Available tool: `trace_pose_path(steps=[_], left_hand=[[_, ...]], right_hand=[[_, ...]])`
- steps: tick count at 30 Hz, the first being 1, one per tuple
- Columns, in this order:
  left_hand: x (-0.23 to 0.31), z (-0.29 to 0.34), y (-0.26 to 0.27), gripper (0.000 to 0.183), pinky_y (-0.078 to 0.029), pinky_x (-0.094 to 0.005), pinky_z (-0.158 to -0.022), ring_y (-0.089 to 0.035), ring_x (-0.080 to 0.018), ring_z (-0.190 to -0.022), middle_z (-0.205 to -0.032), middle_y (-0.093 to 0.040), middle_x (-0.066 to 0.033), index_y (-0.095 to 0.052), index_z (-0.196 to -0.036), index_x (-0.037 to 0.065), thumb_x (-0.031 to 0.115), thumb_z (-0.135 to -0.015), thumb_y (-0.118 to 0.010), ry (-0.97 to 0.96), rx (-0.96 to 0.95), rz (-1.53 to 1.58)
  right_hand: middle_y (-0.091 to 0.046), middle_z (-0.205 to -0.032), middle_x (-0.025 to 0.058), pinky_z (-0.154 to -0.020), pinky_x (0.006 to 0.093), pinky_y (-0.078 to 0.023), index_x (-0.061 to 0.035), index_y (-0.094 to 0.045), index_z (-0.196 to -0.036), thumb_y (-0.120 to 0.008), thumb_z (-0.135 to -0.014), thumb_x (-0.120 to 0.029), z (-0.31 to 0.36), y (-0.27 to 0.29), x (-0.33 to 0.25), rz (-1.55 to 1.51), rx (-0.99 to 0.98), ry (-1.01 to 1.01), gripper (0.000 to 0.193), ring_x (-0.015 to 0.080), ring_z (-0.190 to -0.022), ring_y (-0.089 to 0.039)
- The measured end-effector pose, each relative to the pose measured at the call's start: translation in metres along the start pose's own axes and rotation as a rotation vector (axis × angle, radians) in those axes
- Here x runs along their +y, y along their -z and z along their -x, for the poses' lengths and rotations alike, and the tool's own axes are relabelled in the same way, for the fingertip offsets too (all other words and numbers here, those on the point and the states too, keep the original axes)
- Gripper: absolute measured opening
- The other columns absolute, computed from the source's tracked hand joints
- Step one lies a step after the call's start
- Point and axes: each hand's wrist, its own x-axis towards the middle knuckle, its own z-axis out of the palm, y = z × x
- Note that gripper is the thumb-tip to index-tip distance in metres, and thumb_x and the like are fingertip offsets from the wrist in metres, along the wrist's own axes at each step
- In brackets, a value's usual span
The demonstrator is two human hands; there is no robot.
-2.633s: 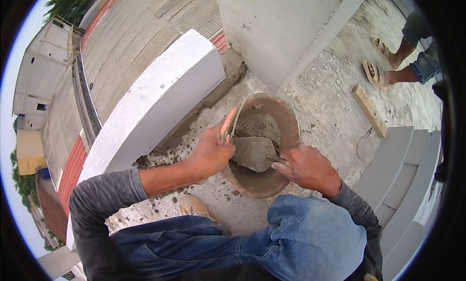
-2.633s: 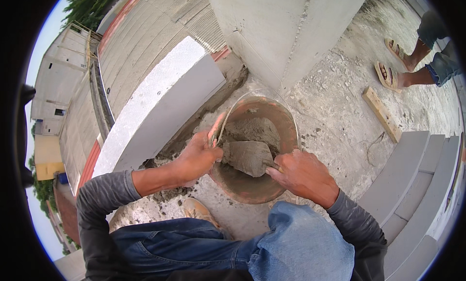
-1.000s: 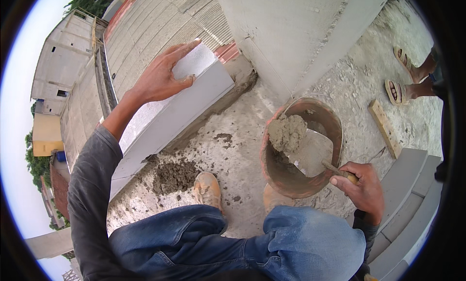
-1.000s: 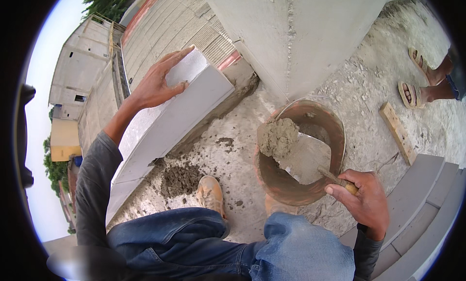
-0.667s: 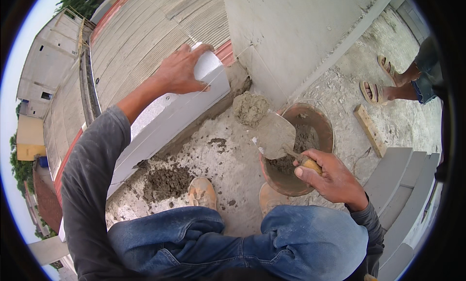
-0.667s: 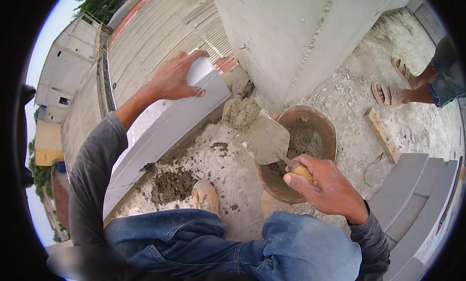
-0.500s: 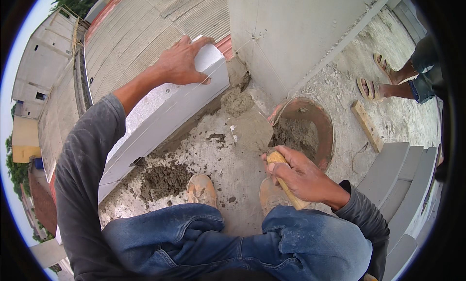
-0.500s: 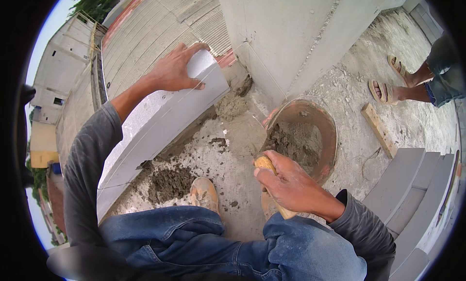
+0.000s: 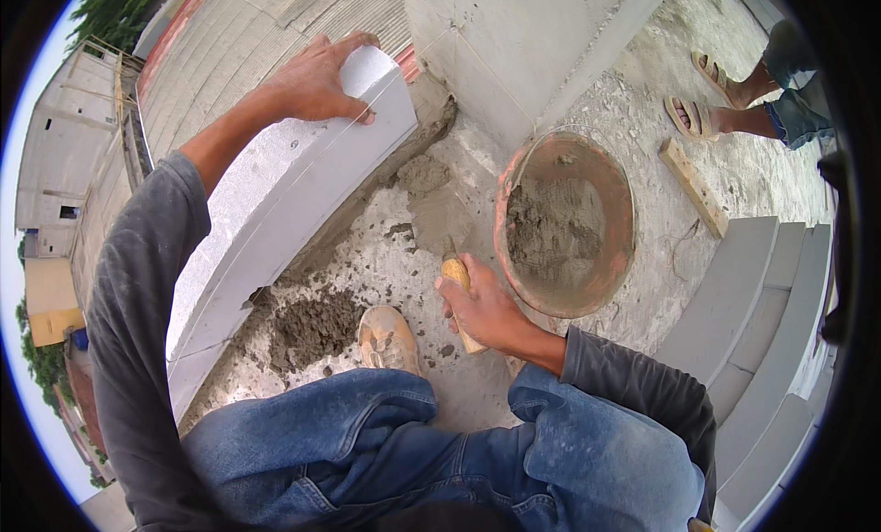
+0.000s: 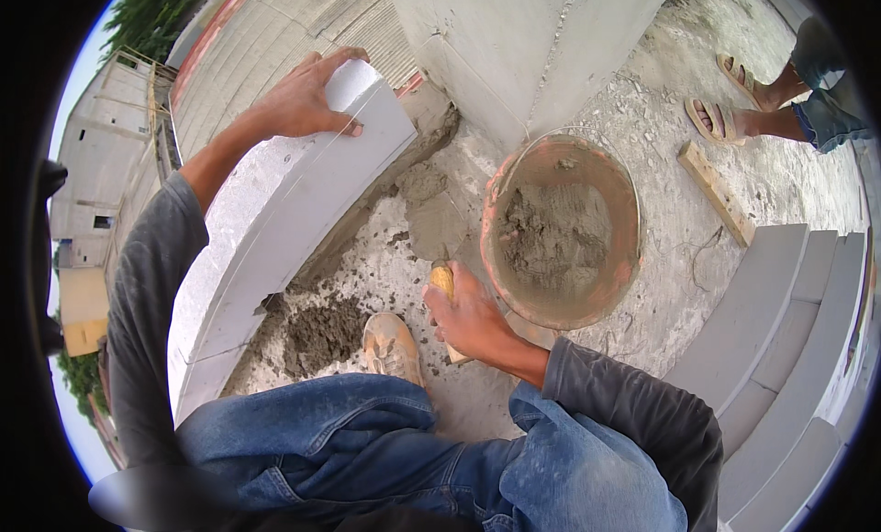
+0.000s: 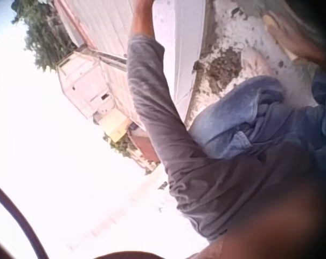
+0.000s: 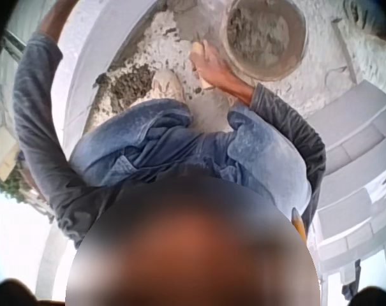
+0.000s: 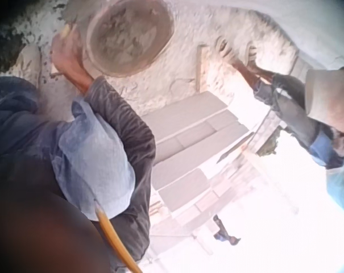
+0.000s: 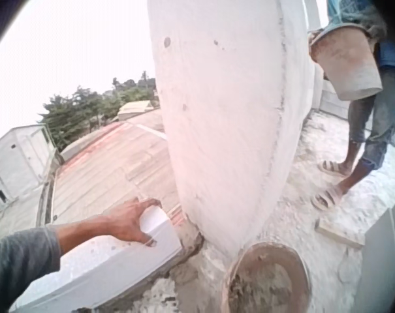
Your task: The person scoops mortar from a bucket with a trowel and spreads it along a low wall. They place a white brick onto the mortar bed, press it into place, and tap it to level. The person repeats this process, adding mortar and placing additional bricks along the wall.
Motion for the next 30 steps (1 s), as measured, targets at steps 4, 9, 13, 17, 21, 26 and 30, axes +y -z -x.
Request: trace_pose_path(steps=[4,9,13,17,21,26,30], left_hand=[[-0.005,-0.001,-0.002,0.108,-0.055,-0.0562,-0.106,-0.067,-0.0403,-0.12,-0.123,-0.063,-0.015,-0.046,-0.159,0.03,0.053,-0.063,-0.091,-0.007,0.009,0.002],[-0.008,-0.003,-0.002,0.11,-0.055,-0.0575,-0.107,-0.067,-0.0419,-0.12,-0.127,-0.064,-0.0157,-0.045,-0.159,0.032,0.052,-0.062,-0.093,-0.035,0.029,-0.022],[-0.013,-0.004,-0.004,0.113,-0.056,-0.0567,-0.107,-0.069,-0.0408,-0.118,-0.127,-0.065,-0.0159,-0.044,-0.159,0.034,0.053,-0.06,-0.095,-0.047,0.036,-0.024],[-0.024,-0.005,-0.007,0.113,-0.058,-0.0564,-0.106,-0.07,-0.0404,-0.116,-0.129,-0.065,-0.0173,-0.044,-0.159,0.033,0.053,-0.06,-0.095,-0.114,0.08,-0.014],[-0.032,-0.004,-0.007,0.111,-0.058,-0.0574,-0.105,-0.071,-0.0417,-0.115,-0.13,-0.065,-0.0186,-0.044,-0.159,0.033,0.053,-0.062,-0.094,-0.14,0.097,-0.013],[-0.025,-0.003,-0.004,0.111,-0.057,-0.0585,-0.106,-0.07,-0.0428,-0.116,-0.131,-0.064,-0.0192,-0.043,-0.16,0.032,0.053,-0.064,-0.093,-0.117,0.08,-0.019],[-0.021,-0.005,-0.002,0.113,-0.059,-0.0572,-0.103,-0.07,-0.0433,-0.117,-0.129,-0.066,-0.019,-0.045,-0.159,0.03,0.058,-0.062,-0.094,-0.125,0.086,-0.044]], right_hand=[[-0.063,-0.086,0.0095,-0.06,0.0305,-0.054,0.0098,-0.033,-0.156,-0.062,-0.107,-0.029,-0.002,0.002,-0.002,0.036,0.074,0.054,0.069,0.0141,-0.066,-0.062],[-0.064,-0.088,0.0099,-0.062,0.0353,-0.054,0.0083,-0.042,-0.147,-0.06,-0.107,-0.029,-0.003,0.0,0.002,0.027,0.116,0.07,0.058,0.0159,-0.066,-0.062],[-0.066,-0.105,0.0208,-0.084,0.0438,-0.055,0.01,-0.045,-0.145,-0.059,-0.106,-0.032,-0.014,0.001,0.015,0.148,0.175,0.18,0.059,0.0292,-0.087,-0.068],[-0.063,-0.12,0.03,-0.1,0.0491,-0.049,0.0119,-0.047,-0.143,-0.059,-0.105,-0.033,-0.027,0.0,0.027,0.175,0.206,0.252,0.06,0.0395,-0.112,-0.064],[-0.063,-0.119,0.0277,-0.095,0.0459,-0.049,0.011,-0.044,-0.146,-0.06,-0.105,-0.034,-0.03,-0.002,0.032,0.16,0.226,0.23,0.063,0.036,-0.109,-0.063],[-0.062,-0.089,0.0083,-0.061,0.0309,-0.052,0.0044,-0.034,-0.159,-0.063,-0.108,-0.033,-0.034,-0.002,0.032,0.149,0.201,0.194,0.07,0.0121,-0.068,-0.059],[-0.062,-0.09,0.0085,-0.06,0.0312,-0.053,0.0047,-0.035,-0.158,-0.063,-0.108,-0.032,-0.05,0.0,0.029,0.171,0.203,0.223,0.068,0.0125,-0.069,-0.059]])
